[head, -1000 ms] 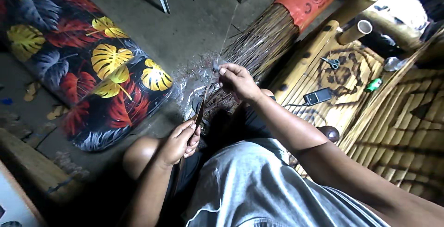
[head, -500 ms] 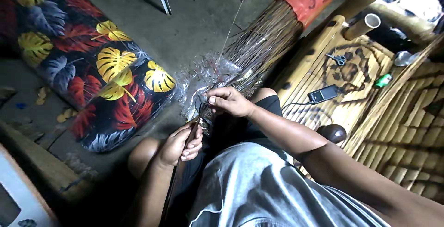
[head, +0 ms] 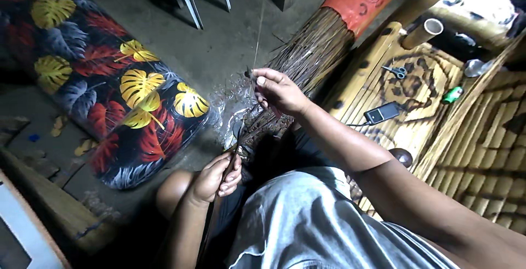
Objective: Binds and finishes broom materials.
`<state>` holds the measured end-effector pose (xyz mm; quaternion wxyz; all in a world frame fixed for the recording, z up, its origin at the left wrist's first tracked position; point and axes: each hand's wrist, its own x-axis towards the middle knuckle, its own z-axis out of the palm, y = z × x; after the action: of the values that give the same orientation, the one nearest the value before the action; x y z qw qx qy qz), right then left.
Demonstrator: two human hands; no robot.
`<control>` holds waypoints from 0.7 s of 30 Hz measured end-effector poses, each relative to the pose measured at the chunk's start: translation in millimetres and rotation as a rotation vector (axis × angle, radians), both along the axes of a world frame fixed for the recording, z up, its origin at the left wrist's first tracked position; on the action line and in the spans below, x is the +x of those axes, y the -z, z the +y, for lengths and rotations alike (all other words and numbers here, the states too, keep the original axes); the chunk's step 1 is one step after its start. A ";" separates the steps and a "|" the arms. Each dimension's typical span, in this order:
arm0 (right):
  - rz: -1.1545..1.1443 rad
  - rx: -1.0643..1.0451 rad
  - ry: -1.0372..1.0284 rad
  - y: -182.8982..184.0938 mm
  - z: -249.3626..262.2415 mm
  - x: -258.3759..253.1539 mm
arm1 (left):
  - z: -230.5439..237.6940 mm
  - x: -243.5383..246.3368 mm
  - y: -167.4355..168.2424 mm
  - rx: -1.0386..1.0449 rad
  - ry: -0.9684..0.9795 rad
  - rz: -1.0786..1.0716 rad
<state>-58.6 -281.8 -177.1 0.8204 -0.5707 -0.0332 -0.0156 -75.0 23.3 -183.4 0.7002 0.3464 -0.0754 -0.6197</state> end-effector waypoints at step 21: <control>0.072 -0.205 -0.374 16.2 62.6 -57.5 | -11.6 -8.1 -6.9 0.310 -0.165 -0.321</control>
<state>-116.1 -219.2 -193.3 0.7473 -0.6352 -0.1103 0.1608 -83.1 11.7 -176.5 0.6659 0.5490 -0.0612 -0.5013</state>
